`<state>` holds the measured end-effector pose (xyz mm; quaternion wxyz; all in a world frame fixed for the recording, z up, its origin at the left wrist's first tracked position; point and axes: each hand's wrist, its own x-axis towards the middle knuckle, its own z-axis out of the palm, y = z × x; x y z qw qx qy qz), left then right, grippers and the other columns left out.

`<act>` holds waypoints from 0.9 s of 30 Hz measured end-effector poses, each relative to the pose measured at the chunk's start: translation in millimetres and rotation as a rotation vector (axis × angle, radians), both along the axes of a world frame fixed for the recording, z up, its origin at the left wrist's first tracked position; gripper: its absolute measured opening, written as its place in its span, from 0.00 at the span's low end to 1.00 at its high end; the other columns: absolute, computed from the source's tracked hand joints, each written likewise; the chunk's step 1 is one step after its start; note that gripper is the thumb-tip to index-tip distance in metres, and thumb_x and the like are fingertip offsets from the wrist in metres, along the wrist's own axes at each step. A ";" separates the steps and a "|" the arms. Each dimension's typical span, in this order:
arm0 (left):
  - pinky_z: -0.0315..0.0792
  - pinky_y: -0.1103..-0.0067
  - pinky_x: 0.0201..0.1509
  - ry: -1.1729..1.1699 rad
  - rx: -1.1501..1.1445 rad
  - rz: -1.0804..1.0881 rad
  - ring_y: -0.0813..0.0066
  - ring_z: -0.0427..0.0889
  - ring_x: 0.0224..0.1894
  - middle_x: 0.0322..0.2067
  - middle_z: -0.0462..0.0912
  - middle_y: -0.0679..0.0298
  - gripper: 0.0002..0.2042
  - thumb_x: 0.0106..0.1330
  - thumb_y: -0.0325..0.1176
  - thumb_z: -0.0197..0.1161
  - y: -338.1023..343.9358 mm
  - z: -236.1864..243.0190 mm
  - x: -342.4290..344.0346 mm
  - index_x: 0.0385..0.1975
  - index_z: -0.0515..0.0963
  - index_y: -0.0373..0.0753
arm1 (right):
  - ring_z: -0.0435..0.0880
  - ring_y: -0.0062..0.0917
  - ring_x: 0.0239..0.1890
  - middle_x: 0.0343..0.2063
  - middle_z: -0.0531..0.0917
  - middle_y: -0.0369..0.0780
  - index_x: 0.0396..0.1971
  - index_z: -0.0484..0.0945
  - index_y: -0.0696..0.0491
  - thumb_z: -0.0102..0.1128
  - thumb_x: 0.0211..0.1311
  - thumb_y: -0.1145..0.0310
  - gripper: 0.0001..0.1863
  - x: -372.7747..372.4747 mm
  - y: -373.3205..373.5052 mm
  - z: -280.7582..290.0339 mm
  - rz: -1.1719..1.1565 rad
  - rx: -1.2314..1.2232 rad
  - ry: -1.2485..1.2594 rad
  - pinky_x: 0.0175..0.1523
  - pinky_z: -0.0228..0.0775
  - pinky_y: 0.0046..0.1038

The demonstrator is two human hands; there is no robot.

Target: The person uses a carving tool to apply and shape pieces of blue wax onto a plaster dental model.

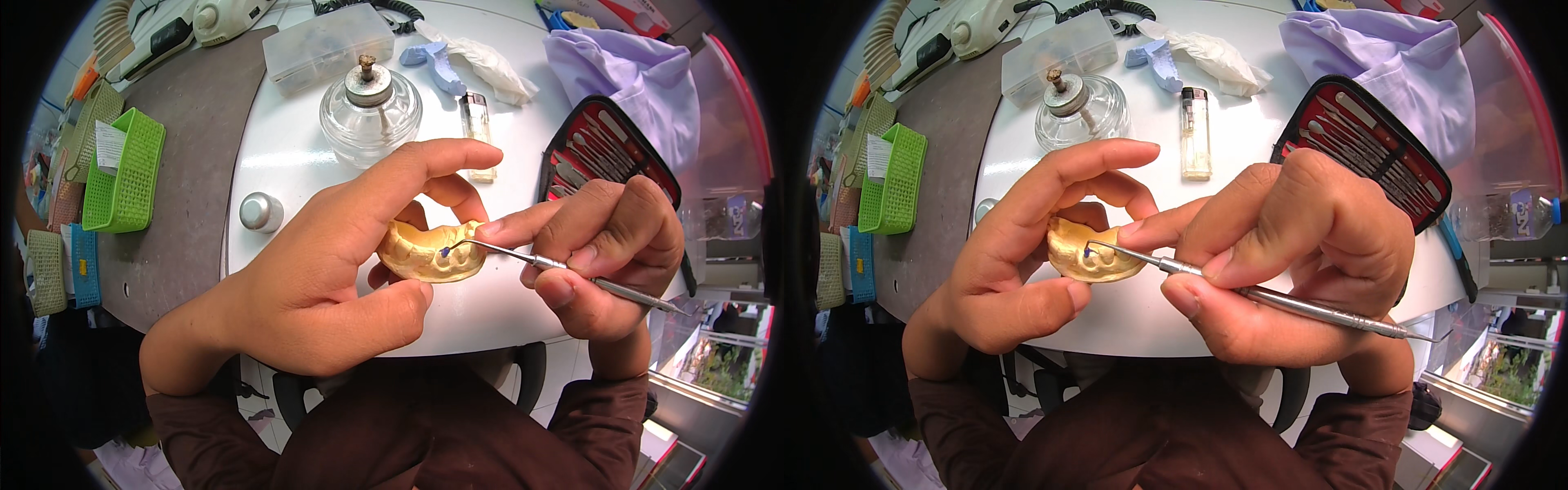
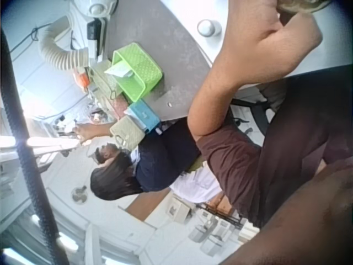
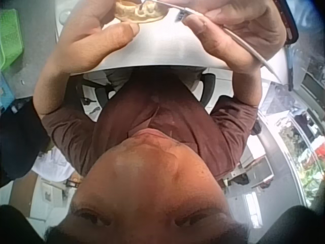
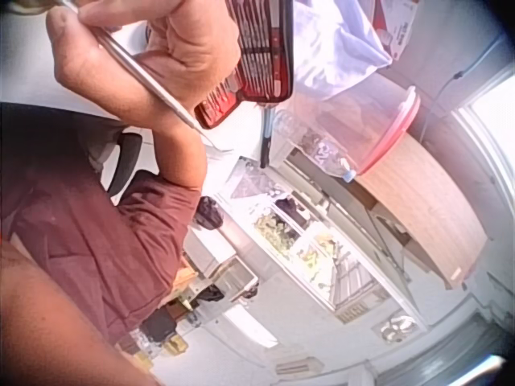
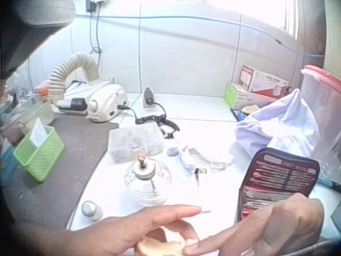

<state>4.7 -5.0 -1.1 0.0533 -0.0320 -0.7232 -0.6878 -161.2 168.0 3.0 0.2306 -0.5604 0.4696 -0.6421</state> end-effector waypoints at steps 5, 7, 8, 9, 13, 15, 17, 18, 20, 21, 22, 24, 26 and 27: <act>0.68 0.79 0.54 0.031 -0.043 -0.004 0.73 0.76 0.49 0.54 0.72 0.54 0.40 0.54 0.34 0.57 -1.9 -1.0 -0.1 0.70 0.54 0.28 | 0.85 0.32 0.30 0.21 0.75 0.39 0.31 0.65 0.53 0.72 0.58 0.71 0.19 0.1 -2.2 0.4 -0.073 -0.061 -0.002 0.38 0.83 0.32; 0.68 0.79 0.54 0.034 -0.042 0.020 0.73 0.76 0.49 0.54 0.73 0.53 0.40 0.54 0.33 0.57 -1.3 -3.8 0.9 0.70 0.55 0.28 | 0.77 0.26 0.26 0.22 0.74 0.38 0.32 0.66 0.51 0.73 0.59 0.67 0.19 -1.5 -2.8 0.6 -0.128 -0.078 0.007 0.32 0.74 0.26; 0.68 0.79 0.54 0.024 -0.033 0.031 0.73 0.76 0.48 0.54 0.73 0.53 0.40 0.54 0.33 0.57 -1.0 -3.9 1.8 0.70 0.55 0.27 | 0.73 0.22 0.24 0.23 0.73 0.37 0.32 0.66 0.51 0.73 0.59 0.65 0.19 -4.0 -3.3 0.9 -0.156 -0.079 0.019 0.28 0.70 0.23; 0.68 0.79 0.54 -0.004 -0.007 0.027 0.73 0.76 0.48 0.53 0.73 0.52 0.40 0.53 0.32 0.57 -0.2 0.2 1.4 0.70 0.55 0.27 | 0.70 0.19 0.22 0.23 0.73 0.37 0.32 0.66 0.50 0.73 0.59 0.63 0.19 -6.4 -2.6 2.6 -0.184 -0.081 0.031 0.25 0.65 0.19; 0.68 0.79 0.54 -0.019 0.025 0.020 0.73 0.76 0.48 0.53 0.74 0.52 0.40 0.53 0.32 0.56 0.9 2.7 -0.2 0.70 0.55 0.27 | 0.75 0.20 0.29 0.36 0.81 0.44 0.46 0.74 0.58 0.71 0.61 0.63 0.20 -11.4 -0.4 0.8 -0.272 -0.043 0.070 0.28 0.66 0.18; 0.68 0.80 0.53 -0.015 0.022 0.021 0.74 0.76 0.48 0.53 0.74 0.52 0.40 0.52 0.32 0.56 1.3 2.5 0.1 0.70 0.55 0.28 | 0.79 0.21 0.33 0.44 0.82 0.49 0.54 0.73 0.62 0.67 0.63 0.63 0.25 -13.1 -0.8 2.7 -0.237 0.019 0.061 0.31 0.68 0.18; 0.68 0.80 0.53 -0.015 0.020 0.024 0.74 0.76 0.48 0.53 0.74 0.52 0.40 0.52 0.32 0.56 1.4 2.4 1.1 0.70 0.55 0.28 | 0.81 0.22 0.36 0.48 0.83 0.53 0.59 0.72 0.65 0.63 0.65 0.64 0.27 -13.4 -3.3 4.1 -0.191 0.057 0.026 0.33 0.70 0.18; 0.68 0.80 0.53 -0.014 0.021 0.023 0.74 0.76 0.47 0.52 0.74 0.52 0.40 0.52 0.32 0.56 1.2 2.6 1.4 0.70 0.55 0.28 | 0.81 0.22 0.36 0.46 0.83 0.51 0.57 0.72 0.64 0.61 0.66 0.65 0.24 -12.9 -4.8 3.2 -0.191 0.055 0.012 0.34 0.70 0.18; 0.68 0.80 0.53 -0.026 0.032 0.019 0.74 0.76 0.47 0.53 0.74 0.53 0.40 0.53 0.32 0.56 1.6 5.1 2.2 0.70 0.56 0.29 | 0.80 0.21 0.35 0.43 0.83 0.47 0.54 0.73 0.62 0.58 0.67 0.67 0.20 -11.8 -7.8 1.2 -0.189 0.052 -0.016 0.34 0.70 0.19; 0.69 0.80 0.54 -0.039 0.047 0.013 0.74 0.76 0.48 0.53 0.74 0.53 0.40 0.53 0.32 0.56 1.7 6.3 2.0 0.70 0.56 0.29 | 0.80 0.20 0.35 0.41 0.83 0.46 0.53 0.73 0.61 0.58 0.68 0.67 0.18 -12.8 -7.5 -1.7 -0.211 0.065 -0.026 0.34 0.70 0.19; 0.69 0.80 0.54 -0.040 0.063 0.008 0.74 0.77 0.48 0.53 0.74 0.53 0.39 0.53 0.31 0.56 1.9 6.0 1.6 0.70 0.56 0.29 | 0.80 0.20 0.34 0.40 0.83 0.44 0.51 0.73 0.60 0.58 0.68 0.67 0.17 -13.5 -8.7 -4.2 -0.224 0.067 -0.024 0.34 0.69 0.18; 0.69 0.79 0.55 -0.032 0.096 0.003 0.73 0.77 0.49 0.53 0.74 0.53 0.39 0.55 0.31 0.57 3.3 5.5 0.9 0.70 0.55 0.29 | 0.79 0.18 0.33 0.37 0.82 0.41 0.48 0.72 0.58 0.59 0.68 0.68 0.14 -14.8 -11.0 -8.5 -0.250 0.071 -0.020 0.34 0.69 0.18; 0.69 0.79 0.56 -0.012 0.099 -0.010 0.72 0.77 0.51 0.54 0.73 0.53 0.38 0.56 0.29 0.58 3.3 4.3 0.3 0.70 0.56 0.29 | 0.80 0.19 0.35 0.39 0.83 0.43 0.50 0.73 0.59 0.59 0.69 0.68 0.15 -14.7 -11.6 -8.0 -0.260 0.096 0.029 0.35 0.70 0.18; 0.69 0.78 0.56 -0.003 0.081 -0.014 0.72 0.76 0.52 0.54 0.73 0.53 0.38 0.56 0.29 0.58 2.7 5.1 2.2 0.70 0.56 0.29 | 0.80 0.20 0.36 0.41 0.83 0.45 0.50 0.74 0.59 0.59 0.69 0.68 0.15 -13.8 -13.3 -7.4 -0.255 0.100 0.049 0.36 0.71 0.19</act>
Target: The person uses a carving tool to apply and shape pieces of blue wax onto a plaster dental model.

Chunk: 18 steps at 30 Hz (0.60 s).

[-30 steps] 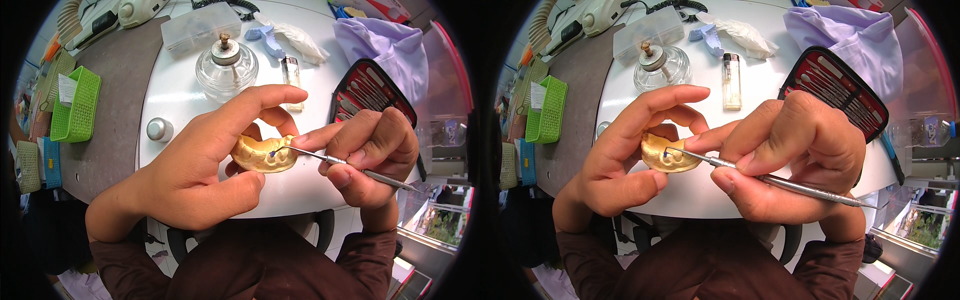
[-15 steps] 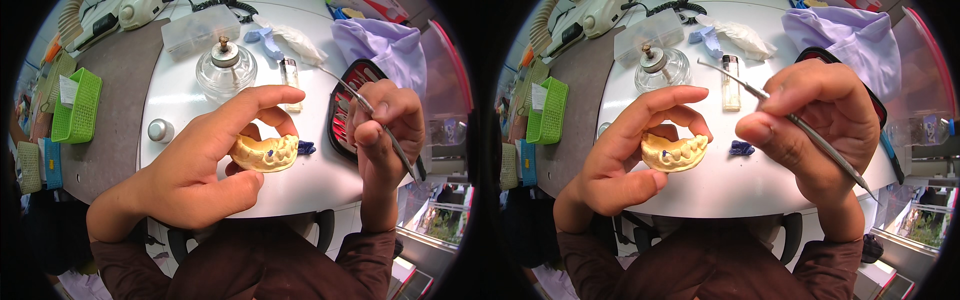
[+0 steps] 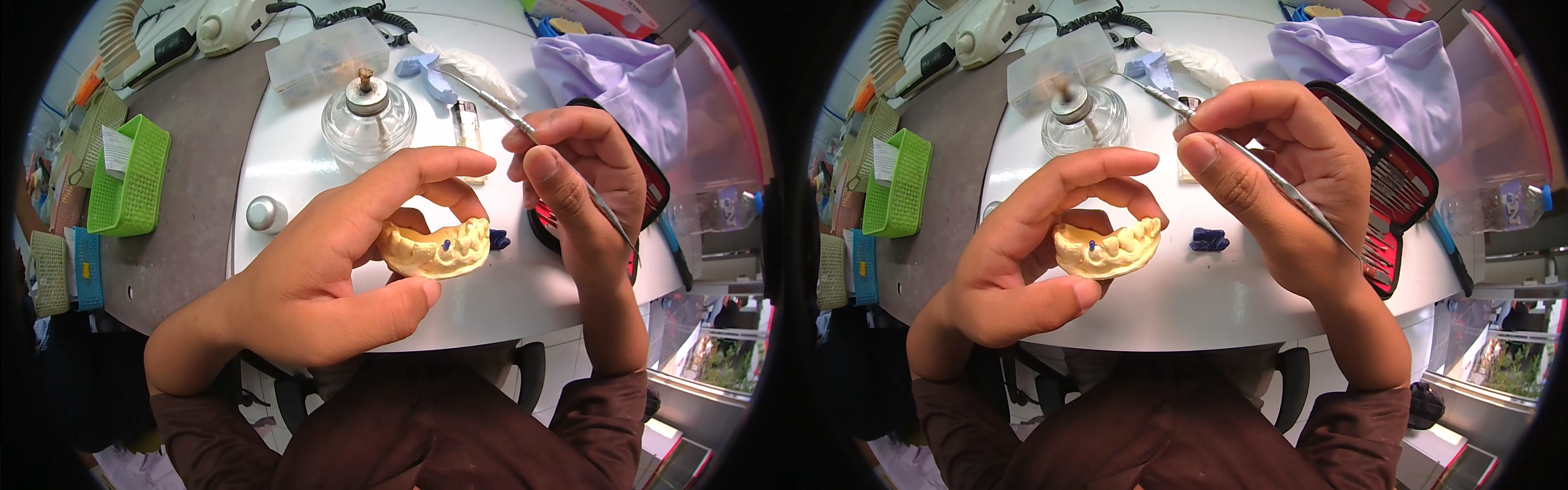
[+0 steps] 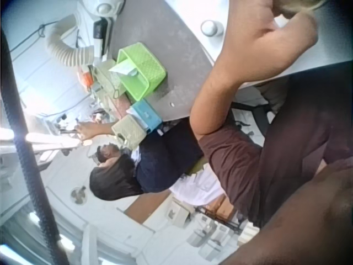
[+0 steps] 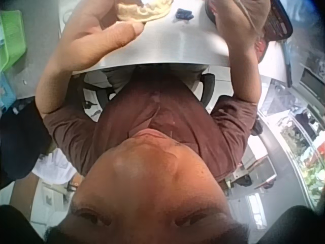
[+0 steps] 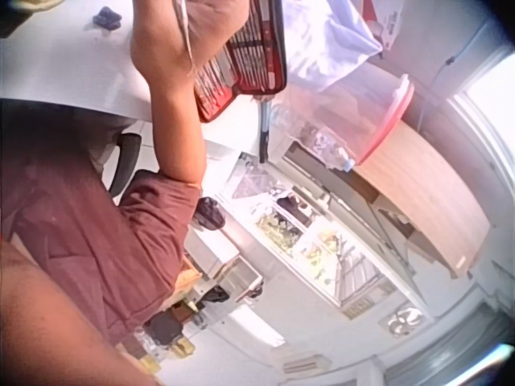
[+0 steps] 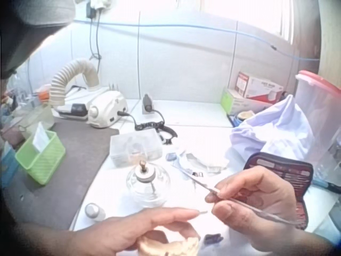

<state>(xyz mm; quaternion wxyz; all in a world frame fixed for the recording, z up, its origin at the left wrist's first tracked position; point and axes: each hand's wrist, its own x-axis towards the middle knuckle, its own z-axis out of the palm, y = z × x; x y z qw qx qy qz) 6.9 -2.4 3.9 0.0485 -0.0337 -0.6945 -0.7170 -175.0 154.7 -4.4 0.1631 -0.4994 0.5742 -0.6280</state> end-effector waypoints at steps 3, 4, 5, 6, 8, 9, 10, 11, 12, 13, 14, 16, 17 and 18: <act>0.69 0.77 0.58 0.053 -0.084 -0.014 0.72 0.76 0.55 0.56 0.71 0.53 0.36 0.56 0.26 0.60 -0.8 0.2 1.7 0.69 0.59 0.30 | 0.82 0.22 0.41 0.46 0.83 0.48 0.53 0.75 0.60 0.59 0.69 0.69 0.16 0.1 -5.0 1.5 0.041 0.008 0.042 0.39 0.73 0.20; 0.70 0.77 0.58 0.067 -0.106 -0.023 0.72 0.75 0.55 0.56 0.71 0.53 0.35 0.56 0.25 0.60 -1.4 0.1 1.2 0.68 0.60 0.30 | 0.82 0.23 0.43 0.48 0.83 0.49 0.53 0.75 0.61 0.59 0.69 0.69 0.17 -1.9 -5.0 2.0 0.060 0.024 0.051 0.40 0.73 0.20; 0.70 0.77 0.58 0.081 -0.127 -0.032 0.72 0.75 0.55 0.56 0.70 0.52 0.35 0.56 0.24 0.60 -1.9 0.0 0.6 0.68 0.61 0.30 | 0.82 0.25 0.44 0.49 0.83 0.50 0.54 0.76 0.61 0.59 0.68 0.69 0.18 -3.0 -5.4 2.8 0.081 0.040 0.060 0.41 0.73 0.21; 0.70 0.77 0.57 0.083 -0.136 -0.042 0.72 0.75 0.55 0.57 0.70 0.53 0.34 0.56 0.23 0.60 -1.9 -0.9 0.2 0.67 0.62 0.30 | 0.83 0.27 0.46 0.50 0.83 0.51 0.55 0.76 0.62 0.58 0.68 0.71 0.18 -2.7 -6.3 2.6 0.091 0.066 0.089 0.45 0.75 0.24; 0.71 0.78 0.56 0.095 -0.137 -0.054 0.72 0.75 0.54 0.57 0.69 0.53 0.33 0.56 0.22 0.60 -1.7 -2.3 -0.9 0.66 0.64 0.29 | 0.83 0.27 0.46 0.50 0.83 0.51 0.54 0.77 0.62 0.58 0.68 0.72 0.18 -4.5 -12.5 -1.1 0.132 0.062 0.121 0.49 0.76 0.27; 0.72 0.78 0.55 0.105 -0.129 -0.060 0.73 0.75 0.53 0.56 0.69 0.53 0.33 0.56 0.22 0.60 -1.3 -2.5 -1.9 0.66 0.65 0.29 | 0.82 0.27 0.46 0.50 0.83 0.51 0.54 0.77 0.63 0.58 0.67 0.72 0.18 -4.6 -14.9 -2.2 0.151 0.059 0.136 0.51 0.76 0.28; 0.72 0.78 0.54 0.116 -0.127 -0.062 0.73 0.75 0.52 0.56 0.69 0.53 0.32 0.56 0.22 0.60 -1.4 -2.9 -2.3 0.65 0.65 0.29 | 0.82 0.27 0.47 0.50 0.83 0.50 0.54 0.77 0.62 0.57 0.67 0.73 0.17 -3.6 -15.8 -1.7 0.163 0.076 0.112 0.54 0.75 0.30; 0.73 0.79 0.53 0.128 -0.126 -0.065 0.73 0.76 0.51 0.56 0.69 0.53 0.32 0.56 0.22 0.60 -1.5 -3.3 -2.9 0.65 0.65 0.29 | 0.82 0.27 0.47 0.50 0.83 0.49 0.55 0.77 0.62 0.57 0.67 0.73 0.18 -3.3 -16.3 -2.0 0.160 0.086 0.116 0.54 0.75 0.30; 0.73 0.79 0.51 0.137 -0.133 -0.059 0.74 0.76 0.50 0.56 0.69 0.53 0.32 0.56 0.22 0.60 -1.2 -3.4 -2.1 0.65 0.65 0.29 | 0.82 0.26 0.47 0.50 0.83 0.49 0.55 0.77 0.62 0.58 0.67 0.73 0.18 -3.0 -17.3 -2.9 0.163 0.093 0.117 0.54 0.75 0.30; 0.74 0.80 0.50 0.130 -0.135 -0.058 0.74 0.76 0.49 0.56 0.68 0.53 0.32 0.56 0.22 0.60 -1.1 -2.4 -1.3 0.65 0.65 0.29 | 0.82 0.26 0.47 0.51 0.83 0.48 0.55 0.77 0.61 0.58 0.67 0.73 0.18 -2.7 -18.4 -3.4 0.165 0.101 0.118 0.54 0.75 0.29; 0.74 0.80 0.48 0.123 -0.138 -0.058 0.74 0.76 0.48 0.55 0.68 0.53 0.32 0.55 0.21 0.60 -1.2 -1.3 -0.3 0.65 0.65 0.29 | 0.82 0.26 0.47 0.51 0.83 0.48 0.55 0.77 0.61 0.58 0.67 0.73 0.18 -2.0 -19.8 -3.4 0.168 0.093 0.119 0.54 0.75 0.29; 0.75 0.81 0.46 0.098 -0.135 -0.076 0.74 0.77 0.46 0.55 0.68 0.53 0.32 0.55 0.21 0.60 -2.6 1.5 0.3 0.64 0.66 0.28 | 0.82 0.26 0.47 0.51 0.83 0.48 0.56 0.77 0.61 0.58 0.67 0.73 0.18 -1.5 -21.1 -2.9 0.163 0.082 0.124 0.53 0.75 0.29; 0.75 0.81 0.45 0.092 -0.135 -0.082 0.74 0.77 0.45 0.55 0.68 0.53 0.32 0.55 0.21 0.60 -3.0 1.6 0.7 0.64 0.66 0.28 | 0.82 0.26 0.46 0.51 0.83 0.48 0.55 0.77 0.61 0.58 0.67 0.73 0.18 -1.4 -21.6 -3.6 0.166 0.075 0.129 0.53 0.76 0.29; 0.75 0.81 0.44 0.099 -0.140 -0.087 0.74 0.78 0.44 0.56 0.68 0.52 0.32 0.55 0.21 0.60 -3.6 0.6 0.3 0.64 0.65 0.28 | 0.82 0.26 0.46 0.51 0.83 0.48 0.55 0.77 0.61 0.58 0.67 0.73 0.18 -1.6 -22.1 -4.7 0.169 0.066 0.134 0.53 0.76 0.29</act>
